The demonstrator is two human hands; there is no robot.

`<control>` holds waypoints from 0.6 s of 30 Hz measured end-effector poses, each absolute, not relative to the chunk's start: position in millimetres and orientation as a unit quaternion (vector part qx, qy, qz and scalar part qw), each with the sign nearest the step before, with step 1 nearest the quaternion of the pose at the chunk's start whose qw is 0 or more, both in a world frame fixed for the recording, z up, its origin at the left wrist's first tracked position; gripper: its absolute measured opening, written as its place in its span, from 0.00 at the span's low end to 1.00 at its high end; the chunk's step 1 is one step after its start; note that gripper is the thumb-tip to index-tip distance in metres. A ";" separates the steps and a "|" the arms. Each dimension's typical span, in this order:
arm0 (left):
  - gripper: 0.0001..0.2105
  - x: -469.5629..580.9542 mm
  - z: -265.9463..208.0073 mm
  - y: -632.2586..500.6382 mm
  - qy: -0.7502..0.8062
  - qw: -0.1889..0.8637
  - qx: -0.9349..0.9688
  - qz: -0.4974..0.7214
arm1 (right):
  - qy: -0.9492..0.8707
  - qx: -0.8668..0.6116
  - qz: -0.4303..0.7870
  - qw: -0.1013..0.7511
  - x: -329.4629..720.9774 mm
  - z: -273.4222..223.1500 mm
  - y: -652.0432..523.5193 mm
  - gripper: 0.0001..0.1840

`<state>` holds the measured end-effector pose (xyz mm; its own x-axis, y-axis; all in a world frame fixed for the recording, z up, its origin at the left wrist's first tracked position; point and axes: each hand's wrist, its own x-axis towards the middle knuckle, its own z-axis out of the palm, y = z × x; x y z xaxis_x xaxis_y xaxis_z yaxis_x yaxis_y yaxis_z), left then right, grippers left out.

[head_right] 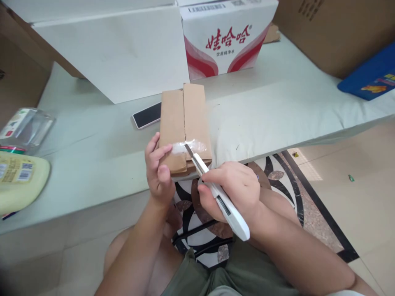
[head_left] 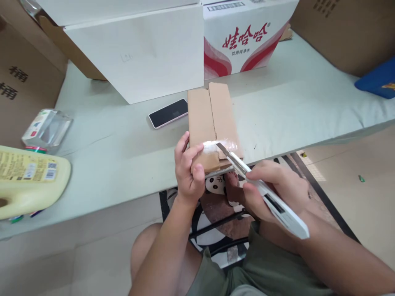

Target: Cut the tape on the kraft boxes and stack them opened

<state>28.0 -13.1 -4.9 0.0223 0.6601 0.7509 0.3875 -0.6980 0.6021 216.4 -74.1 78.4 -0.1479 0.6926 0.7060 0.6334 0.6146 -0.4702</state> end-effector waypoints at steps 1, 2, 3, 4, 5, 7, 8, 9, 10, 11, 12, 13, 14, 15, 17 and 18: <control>0.17 31.6 -5.1 -14.1 0.372 0.105 0.704 0.596 | -0.763 -0.431 0.019 0.481 215.3 81.2 -74.6 0.06; 0.17 34.7 -5.5 -14.8 0.371 0.098 0.702 0.600 | -0.768 -0.426 0.007 0.478 214.7 82.8 -74.6 0.07; 0.17 37.5 -5.9 -15.4 0.370 0.093 0.699 0.605 | -0.772 -0.423 -0.001 0.474 214.2 83.3 -74.4 0.08; 0.17 39.9 -6.4 -15.9 0.370 0.089 0.696 0.609 | -0.771 -0.432 -0.003 0.468 213.6 82.7 -74.0 0.09; 0.17 42.1 -6.9 -16.4 0.371 0.086 0.694 0.611 | -0.770 -0.436 -0.007 0.466 213.0 81.5 -73.5 0.09; 0.17 45.7 -7.8 -17.4 0.377 0.081 0.691 0.612 | -0.767 -0.426 -0.012 0.480 211.0 77.8 -72.4 0.10; 0.17 47.1 -8.1 -18.0 0.381 0.079 0.689 0.612 | -0.765 -0.418 -0.014 0.490 209.8 75.8 -71.7 0.10; 0.17 48.4 -8.3 -18.6 0.383 0.077 0.689 0.611 | -0.765 -0.415 -0.016 0.492 208.7 73.9 -71.2 0.11; 0.17 49.5 -8.3 -19.2 0.383 0.076 0.688 0.611 | -0.767 -0.416 -0.017 0.489 207.7 72.2 -70.7 0.11; 0.18 50.4 -8.1 -19.7 0.383 0.076 0.688 0.611 | -0.768 -0.419 -0.020 0.484 206.9 71.0 -70.4 0.12; 0.18 51.0 -8.0 -20.0 0.382 0.075 0.689 0.611 | -0.771 -0.424 -0.023 0.475 206.4 70.0 -70.3 0.12; 0.18 51.3 -7.8 -20.2 0.381 0.075 0.690 0.611 | -0.773 -0.430 -0.026 0.466 206.0 69.5 -70.4 0.13; 0.18 51.3 -7.7 -20.2 0.381 0.075 0.691 0.610 | -0.775 -0.433 -0.027 0.460 205.8 69.4 -70.7 0.13; 0.18 51.2 -7.6 -20.2 0.381 0.074 0.692 0.609 | -0.775 -0.434 -0.026 0.459 205.5 69.8 -71.0 0.14; 0.18 50.5 -7.7 -19.9 0.384 0.069 0.693 0.606 | -0.774 -0.441 -0.021 0.454 204.3 71.5 -71.5 0.14; 0.18 50.1 -7.7 -19.8 0.387 0.066 0.694 0.603 | -0.771 -0.445 -0.018 0.454 203.4 72.8 -71.6 0.14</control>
<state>50.1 -19.8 -7.7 -0.0271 0.6174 0.7861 0.4574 -0.6916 0.5590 203.4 -71.6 72.8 -0.1904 0.6710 0.7166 0.7032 0.6026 -0.3773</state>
